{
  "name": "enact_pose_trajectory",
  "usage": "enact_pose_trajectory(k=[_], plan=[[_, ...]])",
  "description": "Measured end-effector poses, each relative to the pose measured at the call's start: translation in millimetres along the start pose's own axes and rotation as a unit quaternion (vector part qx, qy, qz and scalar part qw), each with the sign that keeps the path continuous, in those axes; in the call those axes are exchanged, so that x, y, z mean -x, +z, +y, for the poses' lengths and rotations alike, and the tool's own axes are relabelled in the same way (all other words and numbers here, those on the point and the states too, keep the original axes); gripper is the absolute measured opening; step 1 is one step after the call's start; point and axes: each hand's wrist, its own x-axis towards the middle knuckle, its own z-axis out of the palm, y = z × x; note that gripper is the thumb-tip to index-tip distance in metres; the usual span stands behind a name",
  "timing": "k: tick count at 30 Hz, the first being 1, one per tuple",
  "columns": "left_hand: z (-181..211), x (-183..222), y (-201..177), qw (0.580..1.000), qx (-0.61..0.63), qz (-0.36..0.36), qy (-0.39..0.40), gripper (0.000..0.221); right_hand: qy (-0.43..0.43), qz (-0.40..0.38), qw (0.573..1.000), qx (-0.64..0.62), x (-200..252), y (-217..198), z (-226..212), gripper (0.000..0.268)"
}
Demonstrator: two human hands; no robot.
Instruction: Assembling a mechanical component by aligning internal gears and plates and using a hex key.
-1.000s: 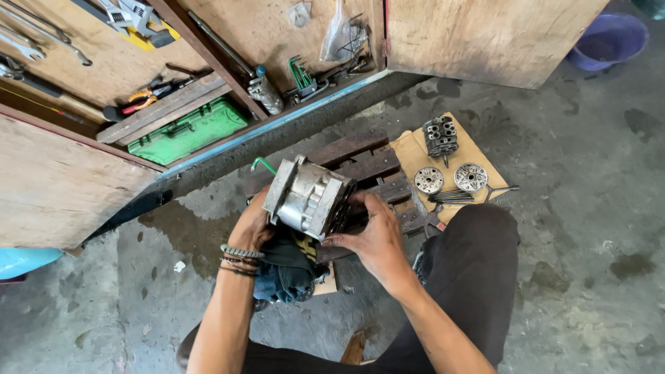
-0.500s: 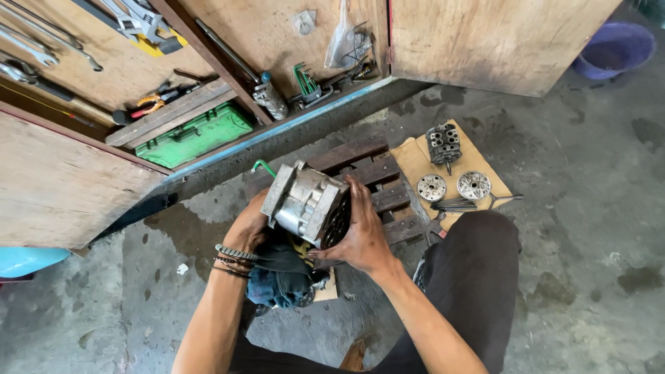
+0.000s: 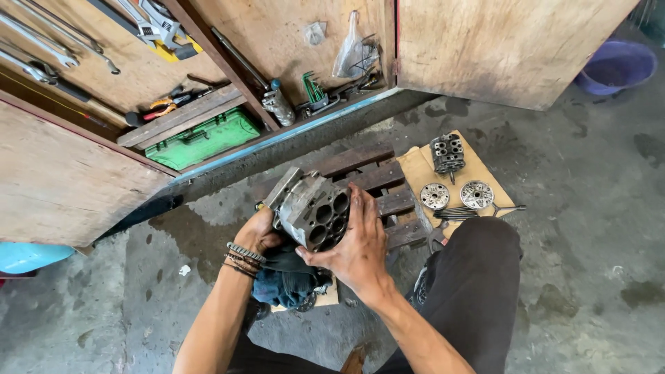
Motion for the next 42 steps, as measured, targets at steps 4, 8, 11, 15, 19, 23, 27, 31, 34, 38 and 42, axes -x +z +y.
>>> enact_pose_trajectory(k=[4,8,11,15,19,23,27,31,34,38,42], plan=[[19.3,7.6,43.4,1.000,0.017,0.000,-0.019,0.058,0.034,-0.030,0.999,0.004,2.0,-5.3,-18.1,0.130],[19.0,2.9,37.4,0.999,0.035,0.006,-0.035,0.059,0.036,-0.043,0.998,0.006,-0.8,-11.0,-31.7,0.128],[19.9,-6.2,31.0,0.998,0.050,0.005,-0.047,0.060,0.038,-0.056,0.997,0.030,-0.4,-9.6,-35.7,0.130],[18.9,-19.9,18.4,0.995,0.077,0.002,-0.062,0.061,0.030,-0.062,0.996,0.059,-0.5,-4.6,-43.7,0.130],[17.8,-23.9,0.4,0.991,0.107,0.004,-0.077,0.062,0.010,-0.059,0.994,0.088,-2.7,1.8,-49.1,0.130],[12.9,-35.8,-16.0,0.987,0.131,0.005,-0.097,0.063,0.009,-0.068,0.993,0.095,-4.3,3.8,-55.9,0.131],[3.7,-54.9,-29.0,0.984,0.143,0.010,-0.109,0.062,-0.026,-0.043,0.993,0.111,1.2,6.2,-56.4,0.131],[-1.4,-46.4,-27.9,0.980,0.162,0.034,-0.108,0.059,-0.061,-0.011,0.995,0.083,7.5,9.6,-54.6,0.129],[-5.0,-71.3,-49.3,0.981,0.140,0.050,-0.121,0.062,-0.074,0.017,0.994,0.085,15.0,11.7,-41.3,0.117],[1.0,-47.3,-38.9,0.982,0.117,0.071,-0.128,0.064,-0.056,0.014,0.996,0.062,19.7,12.5,-35.8,0.112],[8.4,-6.8,-25.3,0.991,0.070,0.033,-0.106,0.041,-0.043,0.027,0.997,0.052,24.2,8.5,-33.9,0.110]])
